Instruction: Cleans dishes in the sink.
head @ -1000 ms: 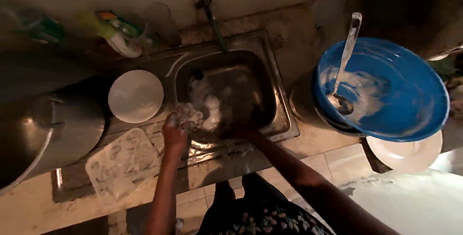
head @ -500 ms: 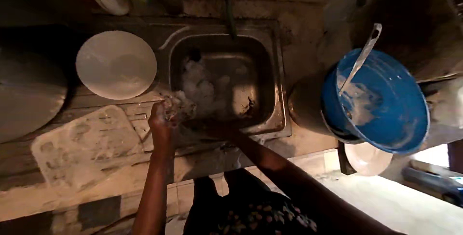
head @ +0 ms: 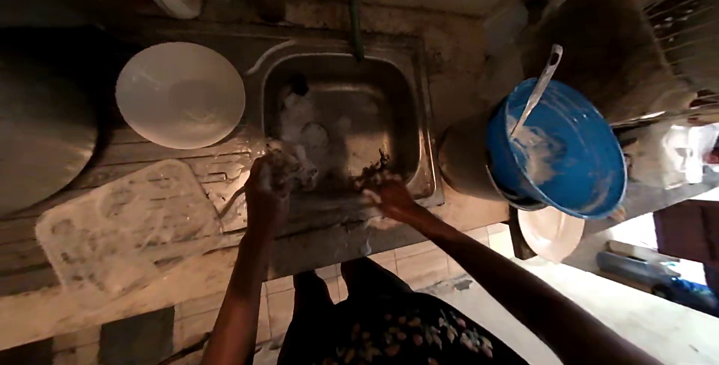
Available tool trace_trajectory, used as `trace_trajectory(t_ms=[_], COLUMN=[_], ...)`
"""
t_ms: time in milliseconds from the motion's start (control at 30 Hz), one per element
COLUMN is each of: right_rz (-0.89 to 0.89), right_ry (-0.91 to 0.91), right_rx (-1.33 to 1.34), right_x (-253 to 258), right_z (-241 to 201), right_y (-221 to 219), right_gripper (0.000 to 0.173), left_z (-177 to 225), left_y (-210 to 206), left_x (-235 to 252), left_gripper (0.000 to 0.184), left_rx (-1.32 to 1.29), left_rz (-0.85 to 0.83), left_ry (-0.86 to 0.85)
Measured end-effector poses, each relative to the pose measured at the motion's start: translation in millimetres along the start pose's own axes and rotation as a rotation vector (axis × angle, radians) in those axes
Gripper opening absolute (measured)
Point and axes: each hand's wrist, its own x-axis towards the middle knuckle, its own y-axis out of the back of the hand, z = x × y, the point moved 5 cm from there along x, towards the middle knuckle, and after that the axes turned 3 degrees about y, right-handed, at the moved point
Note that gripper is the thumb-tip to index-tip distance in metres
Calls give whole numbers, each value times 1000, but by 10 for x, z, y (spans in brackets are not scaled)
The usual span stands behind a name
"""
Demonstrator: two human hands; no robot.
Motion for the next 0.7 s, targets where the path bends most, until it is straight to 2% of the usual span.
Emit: trace_trajectory(t_ms=[100, 167, 233, 333, 400, 467, 600, 700], right_rz=[230, 409, 537, 494, 497, 540, 540, 491], right_ry=[-117, -173, -238, -440, -475, -488, -539, -630], right_rx=[-77, -96, -61, 1, 13, -3, 82, 20], right_x=[-405, -666, -721, -336, -40, -44, -631, -398], right_z=[345, 351, 308, 374, 430, 437, 387, 422], right_y=[13, -85, -60, 353, 574, 501, 78, 229], right_gripper=[42, 42, 34, 43, 45, 49, 57, 59], left_z=[-56, -111, -164, -158, -127, -128, -131, -219], left_y=[6, 5, -21, -68, -120, -145, -71, -107], left_x=[-27, -43, -54, -27, -40, -52, -79, -99], left_gripper=[40, 44, 43, 37, 33, 33, 38, 43], left_rx=[-21, -15, -3, 0, -8, -10, -52, 5], left_rz=[-3, -6, -19, -22, -50, -68, -75, -105], left_ry=[9, 22, 36, -4, -31, -70, -83, -35])
